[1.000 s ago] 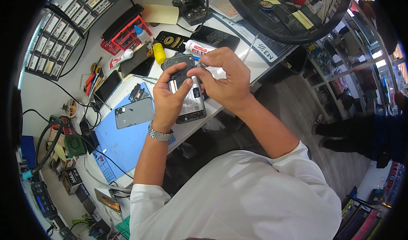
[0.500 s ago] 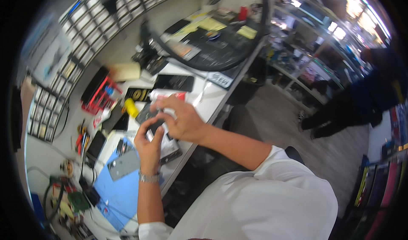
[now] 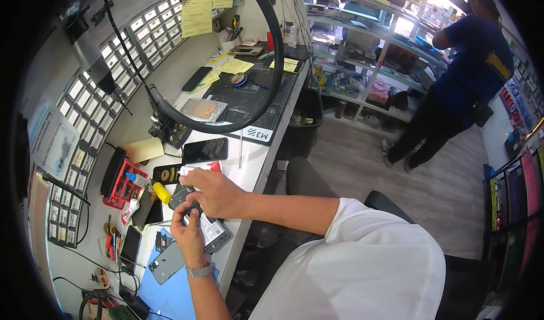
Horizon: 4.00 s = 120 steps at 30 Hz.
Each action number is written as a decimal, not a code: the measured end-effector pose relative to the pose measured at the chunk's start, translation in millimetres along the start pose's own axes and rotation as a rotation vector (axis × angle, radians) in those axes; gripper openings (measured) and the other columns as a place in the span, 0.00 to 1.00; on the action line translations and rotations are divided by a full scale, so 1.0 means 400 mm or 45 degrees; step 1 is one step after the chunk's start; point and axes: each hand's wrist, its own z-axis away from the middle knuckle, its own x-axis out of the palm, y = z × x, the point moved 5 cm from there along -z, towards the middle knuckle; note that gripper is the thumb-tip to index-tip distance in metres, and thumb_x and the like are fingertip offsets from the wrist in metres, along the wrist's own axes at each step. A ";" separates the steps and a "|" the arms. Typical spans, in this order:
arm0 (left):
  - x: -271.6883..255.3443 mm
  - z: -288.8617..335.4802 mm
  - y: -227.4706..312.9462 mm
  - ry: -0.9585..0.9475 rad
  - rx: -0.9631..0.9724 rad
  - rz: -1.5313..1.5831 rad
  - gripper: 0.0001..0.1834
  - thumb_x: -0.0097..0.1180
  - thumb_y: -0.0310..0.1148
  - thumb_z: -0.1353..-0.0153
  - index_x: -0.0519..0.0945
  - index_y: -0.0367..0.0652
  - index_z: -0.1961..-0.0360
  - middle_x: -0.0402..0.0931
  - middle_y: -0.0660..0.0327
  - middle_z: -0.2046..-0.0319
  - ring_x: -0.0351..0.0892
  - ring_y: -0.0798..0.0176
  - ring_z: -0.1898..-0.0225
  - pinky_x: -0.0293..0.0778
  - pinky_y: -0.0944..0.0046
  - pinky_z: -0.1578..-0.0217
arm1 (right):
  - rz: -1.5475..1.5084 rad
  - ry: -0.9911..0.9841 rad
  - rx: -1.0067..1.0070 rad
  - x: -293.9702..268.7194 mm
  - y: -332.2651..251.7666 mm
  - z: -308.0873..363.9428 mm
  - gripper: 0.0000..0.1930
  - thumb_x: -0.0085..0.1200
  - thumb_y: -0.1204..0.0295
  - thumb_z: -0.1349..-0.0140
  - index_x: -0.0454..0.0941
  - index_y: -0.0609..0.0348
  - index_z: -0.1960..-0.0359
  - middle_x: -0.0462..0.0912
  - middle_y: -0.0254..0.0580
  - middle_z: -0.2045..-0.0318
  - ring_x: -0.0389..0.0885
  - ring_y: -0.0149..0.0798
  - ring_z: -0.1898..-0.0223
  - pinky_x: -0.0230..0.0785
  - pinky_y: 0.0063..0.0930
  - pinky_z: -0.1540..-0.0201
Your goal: The person applies adhesive to the back of a disassembled smartphone using a small tube, then picks up and sets down another phone while continuing to apply adhesive to the first device. The work occurs at a cluttered electronics repair bench with tools and parts visible.
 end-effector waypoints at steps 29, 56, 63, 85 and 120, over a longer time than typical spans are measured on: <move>-0.032 -0.006 0.025 -0.102 0.067 -0.396 0.17 0.59 0.27 0.27 0.77 0.37 0.39 0.82 0.50 0.43 0.81 0.54 0.41 0.76 0.56 0.41 | -0.149 -1.198 0.120 0.586 -0.158 -0.172 0.12 0.64 0.82 0.32 0.72 0.61 0.55 0.89 0.46 0.64 0.91 0.40 0.63 0.82 0.35 0.60; -0.044 -0.015 0.019 -0.017 0.172 -0.351 0.17 0.61 0.29 0.27 0.78 0.36 0.41 0.82 0.53 0.45 0.81 0.58 0.44 0.78 0.57 0.44 | -0.181 -1.154 0.074 0.642 -0.144 -0.177 0.24 0.60 0.79 0.28 0.66 0.59 0.33 0.86 0.49 0.60 0.90 0.39 0.57 0.84 0.33 0.55; -0.048 -0.016 0.023 0.055 0.119 0.010 0.19 0.60 0.22 0.30 0.79 0.35 0.39 0.84 0.54 0.46 0.83 0.58 0.45 0.78 0.57 0.46 | -0.635 -0.752 0.187 0.539 -0.152 -0.221 0.28 0.60 0.81 0.27 0.58 0.69 0.32 0.84 0.50 0.54 0.90 0.39 0.54 0.85 0.30 0.52; 0.024 0.011 0.050 -0.229 -0.049 0.371 0.13 0.64 0.26 0.27 0.80 0.37 0.45 0.85 0.54 0.56 0.93 0.56 0.58 0.90 0.61 0.60 | -0.622 0.248 0.373 0.019 0.010 -0.044 0.29 0.64 0.82 0.29 0.56 0.68 0.37 0.82 0.55 0.53 0.86 0.37 0.51 0.90 0.30 0.53; 0.042 0.007 0.065 -0.318 0.034 0.238 0.47 0.57 0.15 0.30 0.46 0.40 0.17 0.78 0.50 0.43 0.90 0.54 0.55 0.90 0.56 0.54 | -0.351 0.160 -0.153 0.051 0.020 -0.065 0.26 0.62 0.85 0.29 0.61 0.64 0.37 0.84 0.54 0.52 0.90 0.38 0.54 0.86 0.28 0.52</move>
